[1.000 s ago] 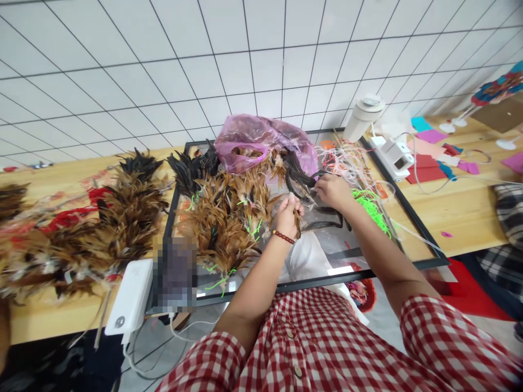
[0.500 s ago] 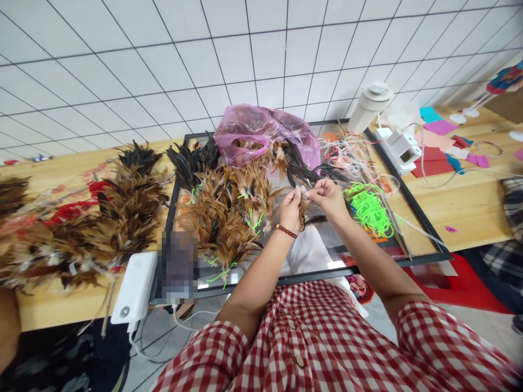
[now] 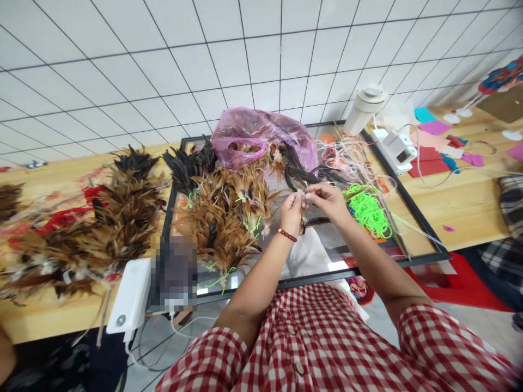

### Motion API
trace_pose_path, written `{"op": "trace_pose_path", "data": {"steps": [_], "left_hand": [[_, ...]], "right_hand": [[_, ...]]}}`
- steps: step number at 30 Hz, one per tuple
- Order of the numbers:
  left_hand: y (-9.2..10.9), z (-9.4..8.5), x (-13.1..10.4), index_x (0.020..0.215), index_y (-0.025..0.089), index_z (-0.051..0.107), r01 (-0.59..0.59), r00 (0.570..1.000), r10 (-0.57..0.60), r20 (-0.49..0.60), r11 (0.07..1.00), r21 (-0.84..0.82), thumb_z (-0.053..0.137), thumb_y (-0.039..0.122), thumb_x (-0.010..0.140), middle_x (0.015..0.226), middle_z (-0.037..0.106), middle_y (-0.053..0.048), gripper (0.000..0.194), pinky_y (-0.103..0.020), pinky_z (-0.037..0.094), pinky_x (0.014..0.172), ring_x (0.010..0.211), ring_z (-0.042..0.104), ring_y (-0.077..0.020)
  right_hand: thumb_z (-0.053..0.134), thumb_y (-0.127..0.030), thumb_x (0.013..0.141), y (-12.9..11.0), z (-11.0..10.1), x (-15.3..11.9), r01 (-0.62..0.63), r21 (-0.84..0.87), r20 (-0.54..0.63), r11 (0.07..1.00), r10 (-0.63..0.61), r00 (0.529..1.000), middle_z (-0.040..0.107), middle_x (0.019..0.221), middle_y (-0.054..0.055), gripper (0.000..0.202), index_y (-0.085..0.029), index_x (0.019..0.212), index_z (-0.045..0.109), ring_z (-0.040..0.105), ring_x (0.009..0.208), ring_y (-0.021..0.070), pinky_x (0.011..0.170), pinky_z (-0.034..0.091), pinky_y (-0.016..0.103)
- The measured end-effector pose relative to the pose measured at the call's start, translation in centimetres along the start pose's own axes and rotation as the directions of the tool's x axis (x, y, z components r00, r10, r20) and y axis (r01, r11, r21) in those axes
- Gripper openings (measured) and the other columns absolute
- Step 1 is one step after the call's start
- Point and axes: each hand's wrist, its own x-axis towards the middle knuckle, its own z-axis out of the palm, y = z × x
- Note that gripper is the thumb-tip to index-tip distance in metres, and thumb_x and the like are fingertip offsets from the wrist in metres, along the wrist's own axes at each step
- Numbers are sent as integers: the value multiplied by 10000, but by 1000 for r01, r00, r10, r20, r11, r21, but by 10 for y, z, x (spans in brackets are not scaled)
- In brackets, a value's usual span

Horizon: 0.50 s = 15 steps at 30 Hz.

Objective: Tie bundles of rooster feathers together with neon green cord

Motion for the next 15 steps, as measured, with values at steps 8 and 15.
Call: {"op": "trace_pose_path", "data": {"steps": [8,15], "left_hand": [[2,0,-4,606,168,613,21,994,-33,107,993,112,778,396,877,577,544,29,391,-207,423,675,610,522,-84],[4,1,-7,701,161,631,182,968,-179,173,983,-2,802,339,856,568,487,49,292,-226,439,620,552,493,-78]], "right_hand": [[866,-558,741,-7,-3,1,-35,82,81,996,29,996,661,650,-11,392,-220,711,670,656,545,158,549,565,328],[880,-565,719,-6,-15,5,-179,112,239,977,148,960,689,792,3,415,-214,922,790,670,560,133,517,595,298]]}}
